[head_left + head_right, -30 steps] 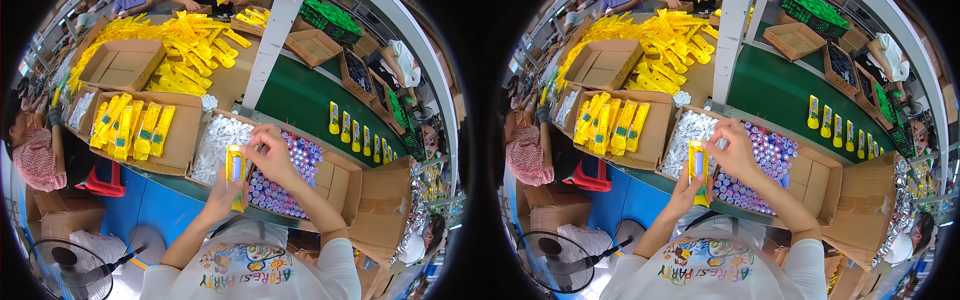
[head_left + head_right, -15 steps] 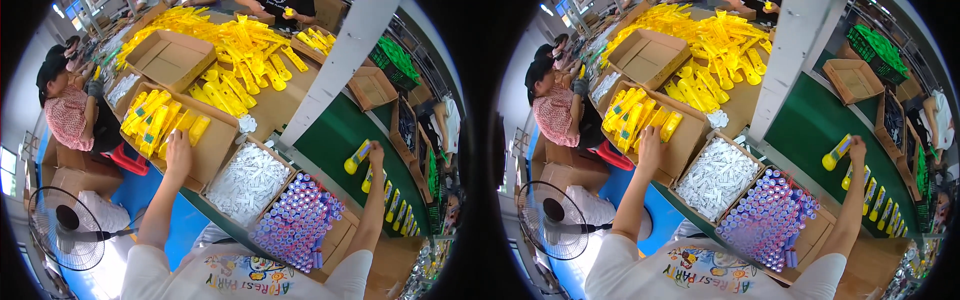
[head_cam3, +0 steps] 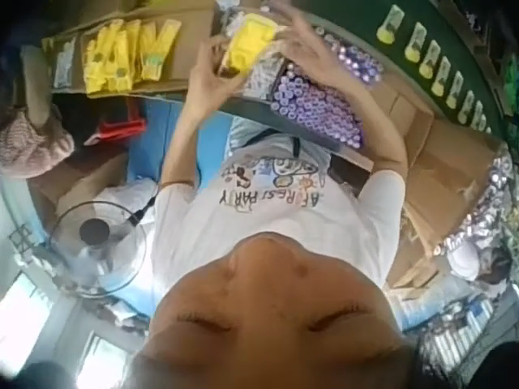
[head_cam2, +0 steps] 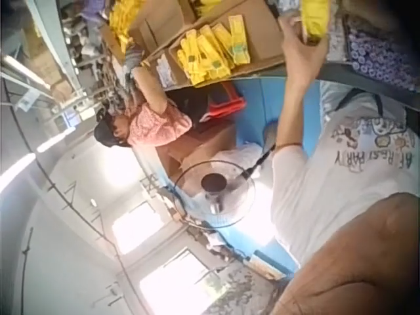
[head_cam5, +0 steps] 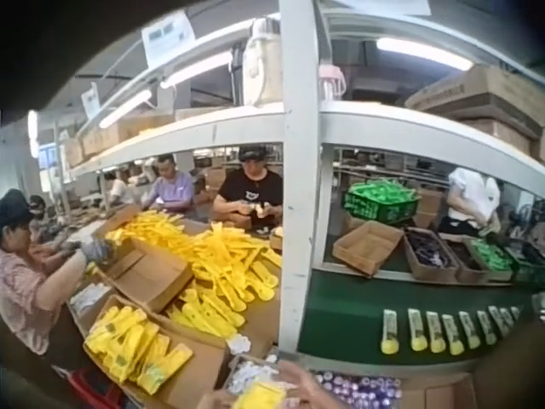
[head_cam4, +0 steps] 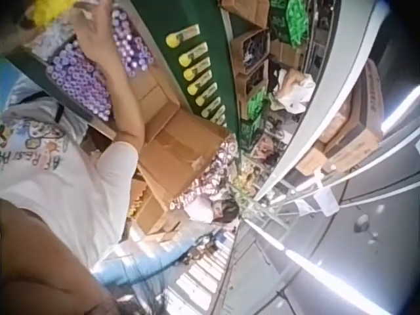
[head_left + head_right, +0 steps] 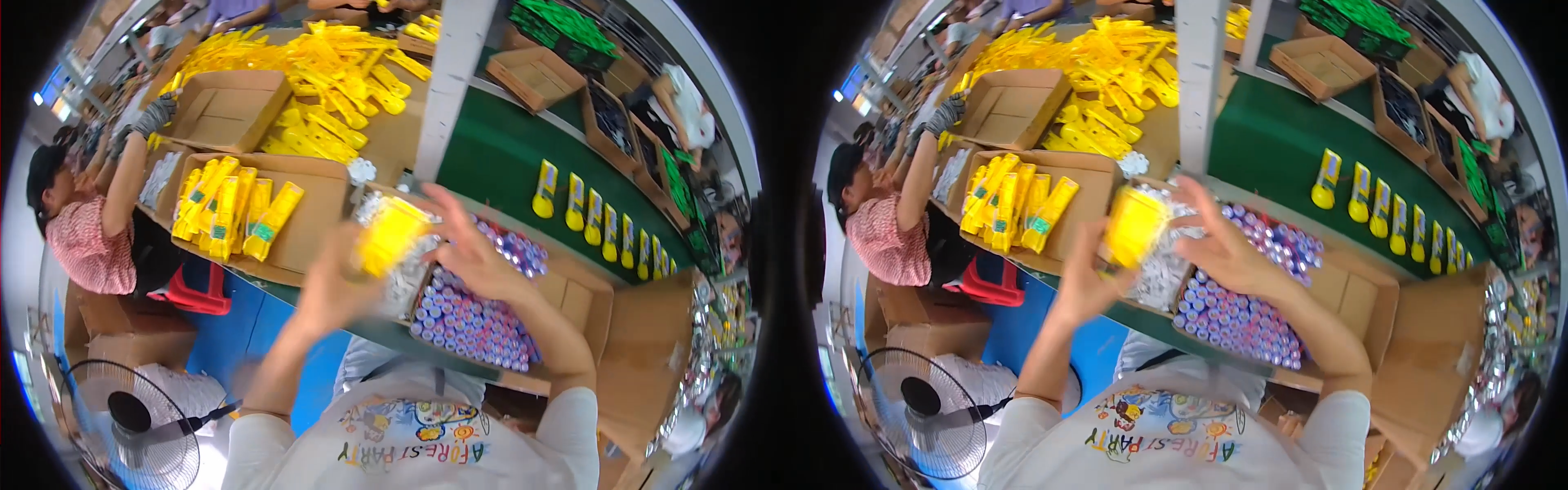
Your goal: Assembling yellow flashlights by inserting batteries and internal components.
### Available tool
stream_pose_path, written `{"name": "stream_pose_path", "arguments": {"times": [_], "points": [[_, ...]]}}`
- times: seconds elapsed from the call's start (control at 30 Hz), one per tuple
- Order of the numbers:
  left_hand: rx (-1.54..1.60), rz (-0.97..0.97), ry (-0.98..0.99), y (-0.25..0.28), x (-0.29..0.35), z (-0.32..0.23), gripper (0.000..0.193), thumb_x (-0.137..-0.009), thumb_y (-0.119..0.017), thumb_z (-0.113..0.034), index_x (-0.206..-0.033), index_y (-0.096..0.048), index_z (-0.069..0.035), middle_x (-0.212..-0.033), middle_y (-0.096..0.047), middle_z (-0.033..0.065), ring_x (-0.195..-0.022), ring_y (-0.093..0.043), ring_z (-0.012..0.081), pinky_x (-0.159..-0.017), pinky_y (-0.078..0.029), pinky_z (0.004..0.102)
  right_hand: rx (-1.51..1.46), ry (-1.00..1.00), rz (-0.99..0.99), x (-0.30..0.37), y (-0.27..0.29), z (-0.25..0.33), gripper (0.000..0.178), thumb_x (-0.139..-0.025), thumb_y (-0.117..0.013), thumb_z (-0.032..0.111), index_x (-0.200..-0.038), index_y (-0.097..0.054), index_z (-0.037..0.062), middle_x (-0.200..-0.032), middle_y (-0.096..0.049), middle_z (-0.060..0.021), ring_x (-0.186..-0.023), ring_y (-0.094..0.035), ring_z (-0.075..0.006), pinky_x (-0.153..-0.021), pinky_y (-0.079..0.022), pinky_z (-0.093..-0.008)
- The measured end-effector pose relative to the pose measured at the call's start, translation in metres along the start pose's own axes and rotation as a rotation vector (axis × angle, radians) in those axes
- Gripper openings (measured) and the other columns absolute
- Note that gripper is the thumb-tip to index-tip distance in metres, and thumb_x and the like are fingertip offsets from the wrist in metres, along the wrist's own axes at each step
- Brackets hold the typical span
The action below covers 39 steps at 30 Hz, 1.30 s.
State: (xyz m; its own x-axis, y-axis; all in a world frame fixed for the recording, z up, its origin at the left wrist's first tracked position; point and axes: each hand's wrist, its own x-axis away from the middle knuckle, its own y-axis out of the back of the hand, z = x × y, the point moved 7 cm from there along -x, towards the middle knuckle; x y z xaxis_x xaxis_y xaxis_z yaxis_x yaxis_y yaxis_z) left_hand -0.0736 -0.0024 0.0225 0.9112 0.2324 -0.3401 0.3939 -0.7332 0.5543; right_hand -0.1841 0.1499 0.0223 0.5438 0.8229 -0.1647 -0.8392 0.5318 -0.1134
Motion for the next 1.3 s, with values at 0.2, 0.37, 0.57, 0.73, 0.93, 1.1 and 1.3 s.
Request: {"name": "stream_pose_path", "arguments": {"times": [0.2, 0.37, 0.57, 0.73, 0.93, 1.1, 1.3], "points": [[0.83, 0.091, 0.297, -0.062, 0.037, -0.033, 0.097, -0.077, -0.069, 0.008, -0.145, -0.002, -0.012, -0.125, -0.056, 0.0241, -0.112, -0.059, 0.0264, -0.093, -0.048, 0.0377, 0.124, -0.033, -0.262, 0.026, -0.005, 0.004, 0.036, -0.09, -0.062, 0.021, -0.118, -0.046, 0.0044, -0.108, -0.058, -0.0092, -0.096, -0.058, -0.016, -0.079, -0.047, -0.0283], [0.757, 0.055, 0.289, -0.075, 0.045, -0.034, 0.109, -0.077, -0.063, 0.014, -0.148, 0.017, -0.011, -0.135, -0.048, 0.0258, -0.12, -0.055, 0.0266, -0.098, -0.045, 0.0368, 0.953, 0.222, -0.384, 0.072, -0.036, 0.035, 0.032, -0.075, -0.078, 0.018, -0.096, -0.059, 0.0045, -0.084, -0.059, -0.0078, -0.077, -0.061, -0.0197, -0.061, -0.048, -0.029], [0.374, 0.099, 0.128, -0.085, 0.055, -0.041, 0.103, -0.077, -0.058, 0.016, -0.149, 0.012, -0.005, -0.141, -0.044, 0.022, -0.124, -0.051, 0.0288, -0.099, -0.042, 0.0344, 1.087, 0.327, -0.412, 0.09, -0.054, 0.026, 0.023, -0.067, -0.081, 0.011, -0.083, -0.065, 0.0047, -0.079, -0.062, -0.0069, -0.072, -0.063, -0.0205, -0.059, -0.05, -0.0305], [0.203, 0.033, 0.052, -0.081, 0.06, -0.034, 0.099, -0.078, -0.057, 0.016, -0.149, 0.008, -0.003, -0.14, -0.046, 0.0204, -0.121, -0.053, 0.025, -0.097, -0.043, 0.0343, 0.986, 0.463, -0.278, 0.086, -0.057, 0.015, 0.013, -0.078, -0.073, 0.01, -0.089, -0.067, 0.0046, -0.081, -0.062, -0.0038, -0.07, -0.061, -0.0177, -0.056, -0.05, -0.0296], [1.281, 0.04, 0.549, -0.082, 0.054, -0.007, 0.078, -0.082, -0.058, 0.011, -0.147, -0.019, -0.007, -0.124, -0.058, 0.0142, -0.1, -0.061, 0.0212, -0.088, -0.051, 0.0331, -0.372, -0.434, -0.461, 0.107, -0.033, -0.073, 0.012, -0.086, -0.07, 0.008, -0.092, -0.063, 0.001, -0.076, -0.061, -0.0004, -0.058, -0.053, -0.0054, -0.048, -0.041, -0.0205], [1.409, 0.17, 0.464, -0.095, 0.056, -0.007, 0.055, -0.087, -0.064, -0.002, -0.131, -0.032, -0.005, -0.109, -0.057, 0.0103, -0.109, -0.056, 0.0214, -0.094, -0.046, 0.0344, 0.553, 0.037, -0.672, 0.093, -0.006, -0.004, 0.012, -0.083, -0.07, 0.011, -0.091, -0.064, 0.0044, -0.079, -0.059, 0.0014, -0.065, -0.051, -0.0059, -0.057, -0.041, -0.0175], [0.634, 0.234, 0.053, -0.091, 0.056, -0.044, 0.055, -0.092, -0.049, -0.004, -0.136, -0.018, 0.004, -0.118, -0.044, 0.0162, -0.106, -0.05, 0.0222, -0.089, -0.044, 0.033, 0.652, 0.085, -0.454, 0.086, -0.03, 0.029, 0.018, -0.074, -0.077, 0.011, -0.086, -0.065, 0.0043, -0.077, -0.058, -0.0005, -0.06, -0.048, -0.0055, -0.051, -0.037, -0.0196]]}}
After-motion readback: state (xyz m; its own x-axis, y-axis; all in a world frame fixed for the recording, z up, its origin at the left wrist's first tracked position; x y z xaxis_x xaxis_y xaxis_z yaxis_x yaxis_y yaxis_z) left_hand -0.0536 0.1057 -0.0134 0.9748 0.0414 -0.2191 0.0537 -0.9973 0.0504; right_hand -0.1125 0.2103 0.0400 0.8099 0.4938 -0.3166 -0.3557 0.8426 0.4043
